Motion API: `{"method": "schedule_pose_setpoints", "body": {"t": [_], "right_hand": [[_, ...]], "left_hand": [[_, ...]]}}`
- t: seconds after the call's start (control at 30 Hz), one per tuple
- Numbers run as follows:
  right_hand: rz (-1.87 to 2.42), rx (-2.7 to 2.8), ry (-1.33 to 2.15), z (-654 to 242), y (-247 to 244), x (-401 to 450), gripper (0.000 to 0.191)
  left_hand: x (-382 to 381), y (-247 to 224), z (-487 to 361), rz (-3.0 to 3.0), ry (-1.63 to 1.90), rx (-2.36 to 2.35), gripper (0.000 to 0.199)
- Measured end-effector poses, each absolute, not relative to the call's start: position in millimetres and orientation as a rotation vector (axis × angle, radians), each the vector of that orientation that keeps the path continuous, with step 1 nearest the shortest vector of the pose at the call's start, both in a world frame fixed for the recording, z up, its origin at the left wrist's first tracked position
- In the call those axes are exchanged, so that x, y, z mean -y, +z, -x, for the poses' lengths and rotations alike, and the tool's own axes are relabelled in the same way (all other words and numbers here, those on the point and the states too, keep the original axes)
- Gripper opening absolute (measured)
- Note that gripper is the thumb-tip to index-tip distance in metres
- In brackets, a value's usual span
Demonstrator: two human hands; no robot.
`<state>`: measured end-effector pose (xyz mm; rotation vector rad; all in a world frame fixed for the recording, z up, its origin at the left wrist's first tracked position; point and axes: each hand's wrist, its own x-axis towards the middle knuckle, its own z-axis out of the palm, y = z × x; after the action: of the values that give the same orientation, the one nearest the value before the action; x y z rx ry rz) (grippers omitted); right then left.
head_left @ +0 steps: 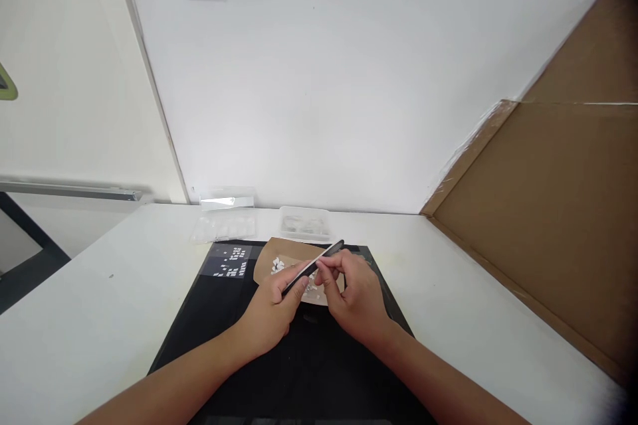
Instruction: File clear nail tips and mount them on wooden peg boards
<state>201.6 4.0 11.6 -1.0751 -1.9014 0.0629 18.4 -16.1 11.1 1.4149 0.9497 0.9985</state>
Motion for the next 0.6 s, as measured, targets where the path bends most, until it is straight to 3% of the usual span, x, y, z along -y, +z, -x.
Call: {"method": "schedule_pose_setpoints", "body": {"t": [0.37, 0.6], "right_hand": [[1.183, 1.724, 0.11, -211.8, 10.3, -17.0, 0.011], [1.008, 1.963, 0.054, -197.4, 3.9, -1.9, 0.009]], "left_hand": [[14.4, 12.5, -15.5, -1.364, 0.938, -0.953, 0.069], [14.5, 11.5, -15.9, -1.381, 0.951, -0.963, 0.065]]}}
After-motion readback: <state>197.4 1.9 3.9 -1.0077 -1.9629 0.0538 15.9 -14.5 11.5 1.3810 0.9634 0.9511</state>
